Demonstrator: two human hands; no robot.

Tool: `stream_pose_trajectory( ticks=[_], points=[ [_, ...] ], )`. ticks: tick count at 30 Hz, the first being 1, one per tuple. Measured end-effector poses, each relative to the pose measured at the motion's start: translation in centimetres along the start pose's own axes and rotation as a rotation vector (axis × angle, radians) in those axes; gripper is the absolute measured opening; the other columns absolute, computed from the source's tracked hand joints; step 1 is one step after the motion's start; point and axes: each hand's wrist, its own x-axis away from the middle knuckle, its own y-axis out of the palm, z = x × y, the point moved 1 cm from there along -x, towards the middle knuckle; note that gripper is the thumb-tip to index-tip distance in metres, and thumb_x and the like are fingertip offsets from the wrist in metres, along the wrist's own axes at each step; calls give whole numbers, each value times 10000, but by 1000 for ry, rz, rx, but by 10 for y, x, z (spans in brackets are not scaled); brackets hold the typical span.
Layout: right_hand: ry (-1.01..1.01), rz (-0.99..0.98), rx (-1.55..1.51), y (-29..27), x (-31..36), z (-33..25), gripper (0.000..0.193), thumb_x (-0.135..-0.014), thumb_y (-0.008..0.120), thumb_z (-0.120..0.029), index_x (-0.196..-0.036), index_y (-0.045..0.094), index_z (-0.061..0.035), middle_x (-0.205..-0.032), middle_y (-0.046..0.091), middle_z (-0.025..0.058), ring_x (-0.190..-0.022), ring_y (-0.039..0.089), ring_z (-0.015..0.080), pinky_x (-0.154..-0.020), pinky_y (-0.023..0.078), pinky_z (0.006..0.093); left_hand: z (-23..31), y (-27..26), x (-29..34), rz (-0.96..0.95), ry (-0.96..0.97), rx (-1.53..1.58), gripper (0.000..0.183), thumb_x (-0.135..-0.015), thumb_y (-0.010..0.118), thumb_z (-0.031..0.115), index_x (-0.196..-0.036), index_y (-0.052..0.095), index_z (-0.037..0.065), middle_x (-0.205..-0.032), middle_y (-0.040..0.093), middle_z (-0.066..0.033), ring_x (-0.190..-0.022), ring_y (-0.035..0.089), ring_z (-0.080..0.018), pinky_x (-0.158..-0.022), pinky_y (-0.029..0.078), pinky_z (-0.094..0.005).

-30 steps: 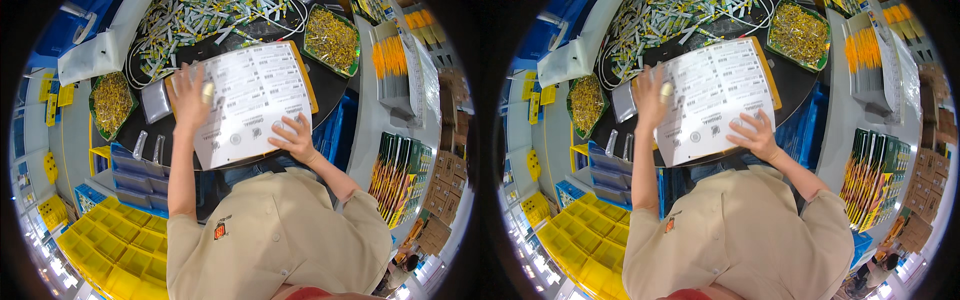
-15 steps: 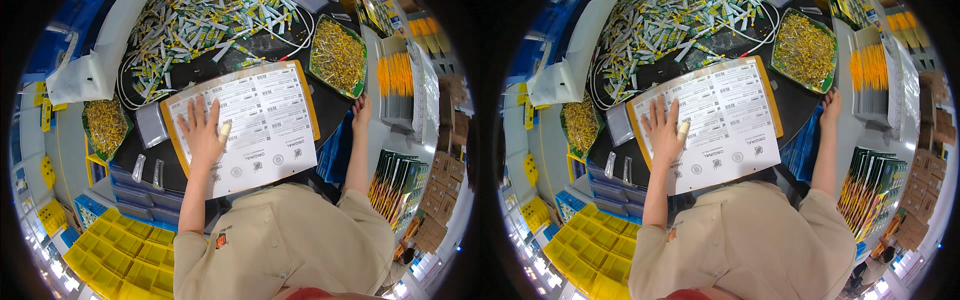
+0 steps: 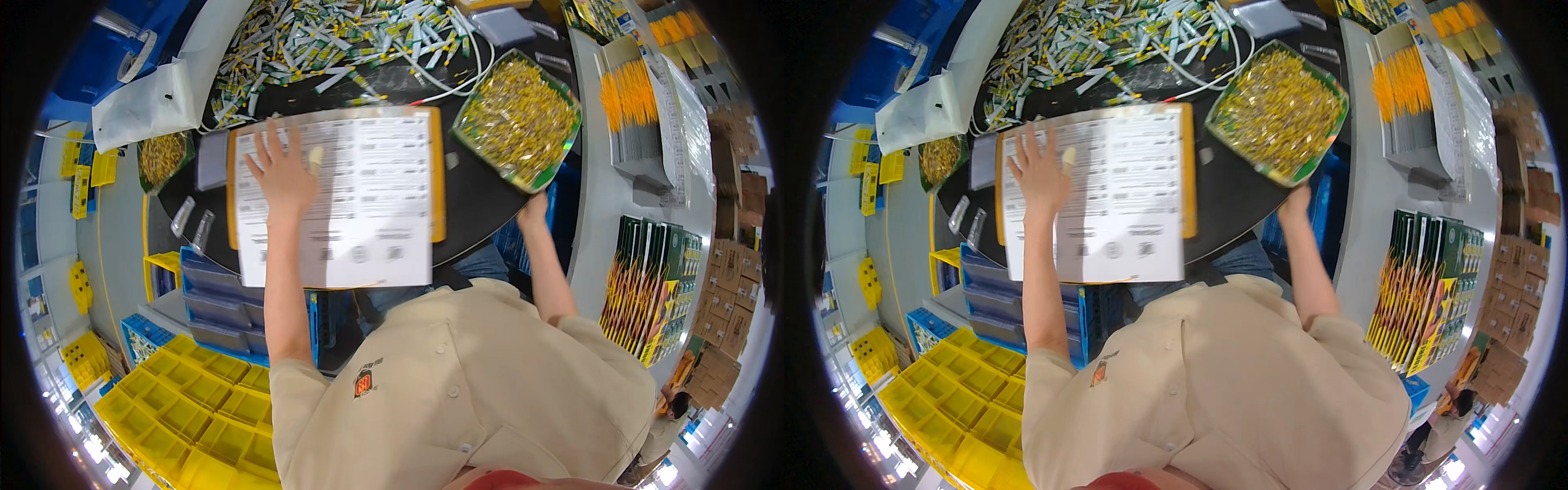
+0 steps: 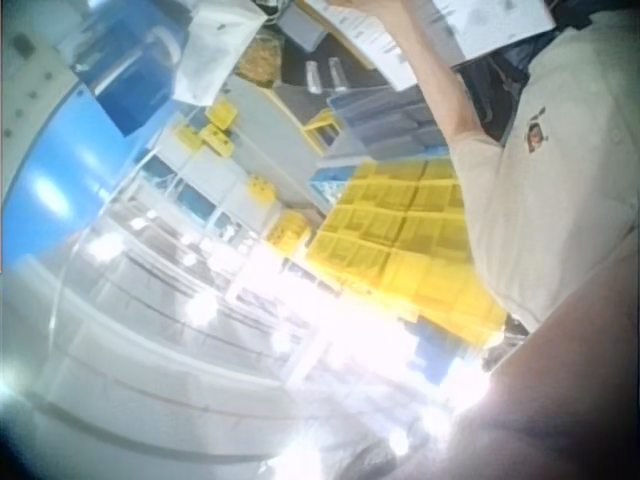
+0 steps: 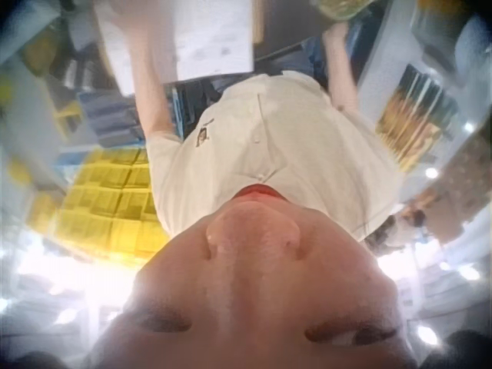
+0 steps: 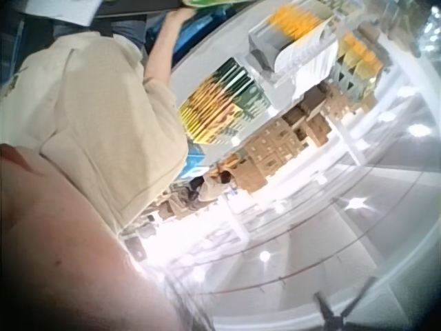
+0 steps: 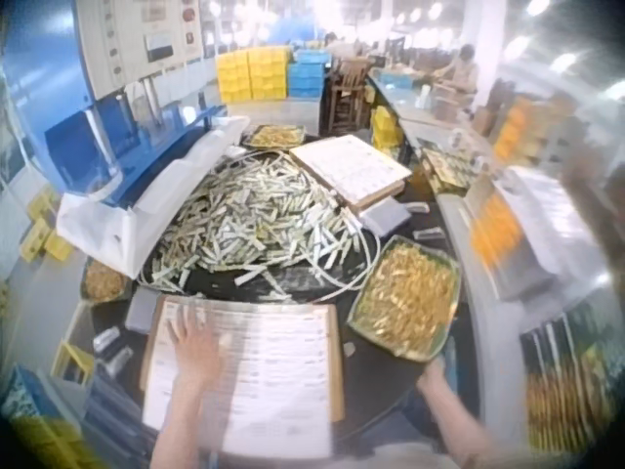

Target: The person repeatedly places small cylindrical components into a yellow tray, then inserts yellow pins into each component. They flip the tray, apply a clear film, and repeat the process with additional components and pins throughout the clip.

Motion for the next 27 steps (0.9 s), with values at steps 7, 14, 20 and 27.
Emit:
stream_pose_trajectory(
  ticks=[7,14,20,27],
  points=[
    [333,-818,1084,8,160,-42,319,-1015,522,-242,-908,683,11,-715,695,91,-583,662,157,-535,503,250,11,-66,54,-113,-46,881,332,-975,559,180,-1266,620,31,-1212,645,-206,-1122,622,-328,-963,469,-391],
    [-824,-450,1008,106,49,-102,166,-979,587,-111,-1055,676,7,-952,692,120,-879,649,206,-797,511,295,49,-54,212,-1151,-234,1419,316,-991,608,262,-1204,663,35,-1041,713,-74,-952,640,-141,-894,506,-326],
    [-1179,-513,1611,153,-33,-81,464,-940,592,-277,-1377,572,-121,-1478,450,209,-1386,379,373,-1172,234,512,64,35,277,-210,-1259,1961,624,-1012,499,505,-1424,417,43,-1359,556,-115,-1237,562,-295,-1017,479,-440],
    [-1168,-936,1692,176,29,-57,424,-962,556,-321,-1374,597,-230,-1524,412,149,-1419,337,357,-1189,180,547,-116,81,238,498,-1364,1568,505,-980,547,551,-1163,600,83,-938,666,12,-674,592,-116,-545,453,-282]
  ],
)
